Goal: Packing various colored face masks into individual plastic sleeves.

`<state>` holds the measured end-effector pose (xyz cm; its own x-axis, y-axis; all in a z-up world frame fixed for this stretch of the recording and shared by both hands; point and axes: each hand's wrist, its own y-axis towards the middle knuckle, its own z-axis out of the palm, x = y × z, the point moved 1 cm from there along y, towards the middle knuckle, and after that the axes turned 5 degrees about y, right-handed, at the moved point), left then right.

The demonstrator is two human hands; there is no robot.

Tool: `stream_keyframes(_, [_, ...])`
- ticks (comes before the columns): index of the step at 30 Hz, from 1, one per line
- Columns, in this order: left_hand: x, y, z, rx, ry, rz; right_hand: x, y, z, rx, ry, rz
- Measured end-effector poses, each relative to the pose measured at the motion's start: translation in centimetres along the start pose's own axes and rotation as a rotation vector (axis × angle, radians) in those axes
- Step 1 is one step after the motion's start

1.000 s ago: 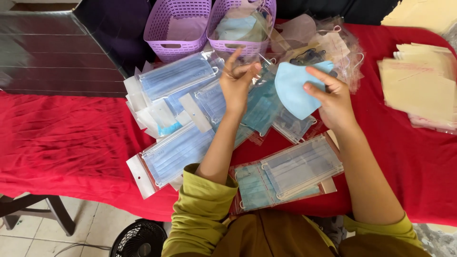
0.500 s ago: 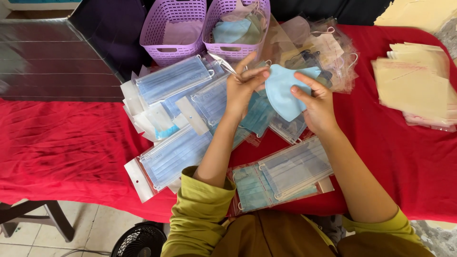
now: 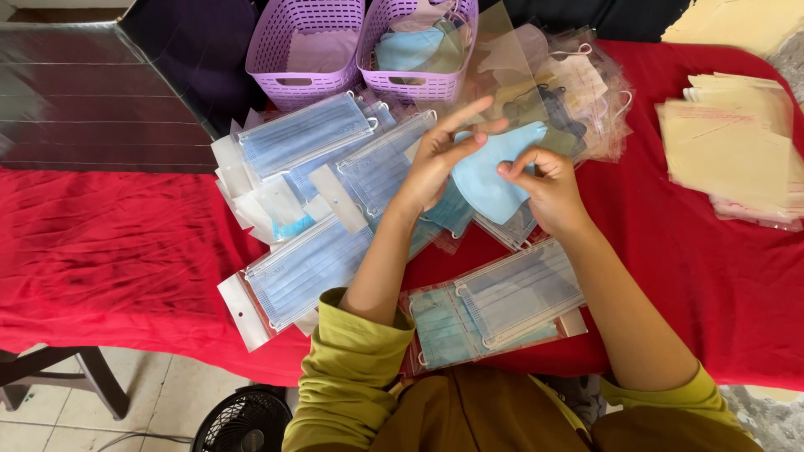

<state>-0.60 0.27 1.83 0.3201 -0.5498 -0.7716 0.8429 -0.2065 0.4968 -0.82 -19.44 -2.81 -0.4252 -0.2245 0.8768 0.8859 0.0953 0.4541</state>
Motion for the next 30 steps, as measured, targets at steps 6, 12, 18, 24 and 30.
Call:
stream_keyframes(6, [-2.1,-0.3,0.8,0.095,0.089,-0.023,-0.5,-0.2,0.0,0.051,0.019,0.011])
stream_keyframes(12, [-2.2,-0.1,0.3,0.065,0.161,0.049,0.7,0.1,0.0,0.054,0.041,0.05])
stream_keyframes(18, [-2.0,0.2,-1.2,0.012,0.215,0.125,1.4,0.5,-0.1,-0.012,0.118,0.178])
stream_keyframes(24, [-2.2,-0.4,-0.3,0.044,0.241,0.12,0.5,0.1,0.3,-0.076,0.23,0.304])
stream_keyframes(30, [-1.8,-0.4,-0.2,0.063,0.219,0.09,-0.9,0.2,-0.1,-0.08,0.211,0.27])
